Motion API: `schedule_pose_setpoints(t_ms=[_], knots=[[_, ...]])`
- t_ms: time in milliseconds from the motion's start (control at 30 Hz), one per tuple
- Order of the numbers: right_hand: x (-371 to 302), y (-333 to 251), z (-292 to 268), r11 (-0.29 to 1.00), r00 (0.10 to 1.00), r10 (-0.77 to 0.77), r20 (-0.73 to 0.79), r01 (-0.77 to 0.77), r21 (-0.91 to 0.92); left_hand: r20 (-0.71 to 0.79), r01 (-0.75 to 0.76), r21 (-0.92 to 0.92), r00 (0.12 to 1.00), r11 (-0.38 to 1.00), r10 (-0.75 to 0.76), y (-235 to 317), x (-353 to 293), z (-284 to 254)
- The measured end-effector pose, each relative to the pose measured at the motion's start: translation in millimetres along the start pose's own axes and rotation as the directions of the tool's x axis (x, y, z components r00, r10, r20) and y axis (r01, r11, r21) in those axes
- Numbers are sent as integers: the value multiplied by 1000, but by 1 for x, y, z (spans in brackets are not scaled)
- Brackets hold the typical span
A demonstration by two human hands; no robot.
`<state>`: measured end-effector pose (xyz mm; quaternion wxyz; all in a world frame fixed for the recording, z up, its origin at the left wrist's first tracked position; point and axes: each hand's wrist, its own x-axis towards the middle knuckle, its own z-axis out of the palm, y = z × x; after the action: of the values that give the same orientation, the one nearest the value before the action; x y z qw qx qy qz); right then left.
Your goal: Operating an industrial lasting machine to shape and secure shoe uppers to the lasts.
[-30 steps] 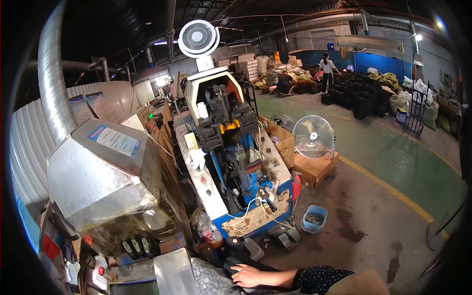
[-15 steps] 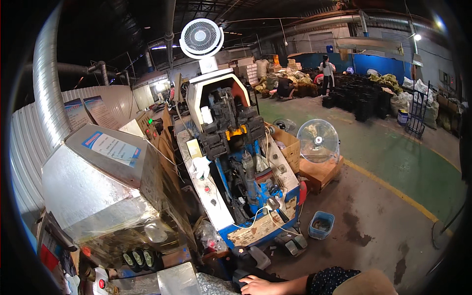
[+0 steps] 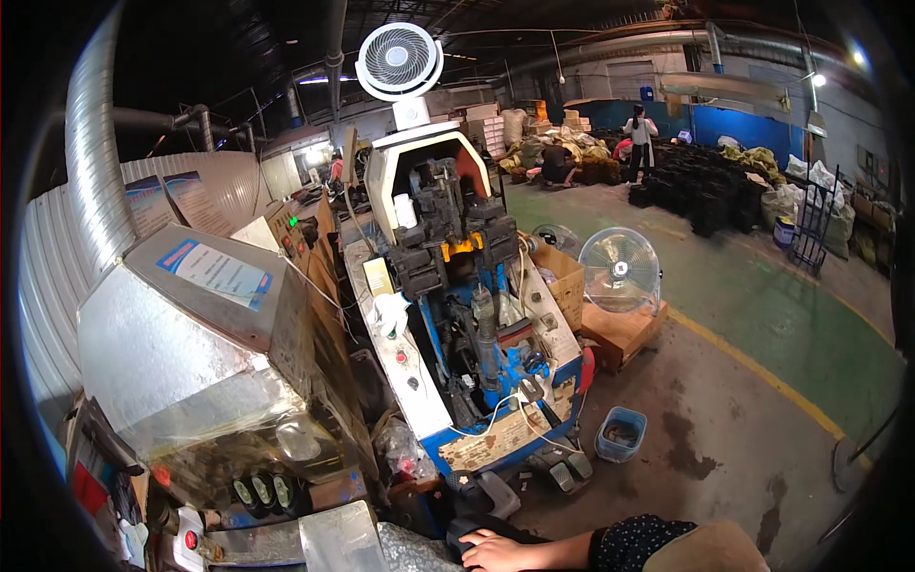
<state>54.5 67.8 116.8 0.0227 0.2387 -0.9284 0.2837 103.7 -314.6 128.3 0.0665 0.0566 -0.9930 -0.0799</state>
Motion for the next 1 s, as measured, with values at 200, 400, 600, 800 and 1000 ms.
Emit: schedule_pose_setpoints(t_ms=[200,400,600,800,1000], knots=[[-1,1,2,999,1000,9,-10,-9,-31,-17,-3,-2,1000,1000,3,3,-1,-6],[1,-3,0,999,999,33,27,-32,-42,-60,-183,154,979,971,194,-38,7,36],[0,-2,1,998,999,38,35,-36,-55,-56,-30,2,998,1000,30,1,1,-2],[0,-3,1,997,999,46,22,-45,-56,-87,-37,-46,996,998,33,-7,0,8],[1,-5,2,997,1000,26,11,-25,-73,-258,-127,-342,965,931,37,-33,4,51]])
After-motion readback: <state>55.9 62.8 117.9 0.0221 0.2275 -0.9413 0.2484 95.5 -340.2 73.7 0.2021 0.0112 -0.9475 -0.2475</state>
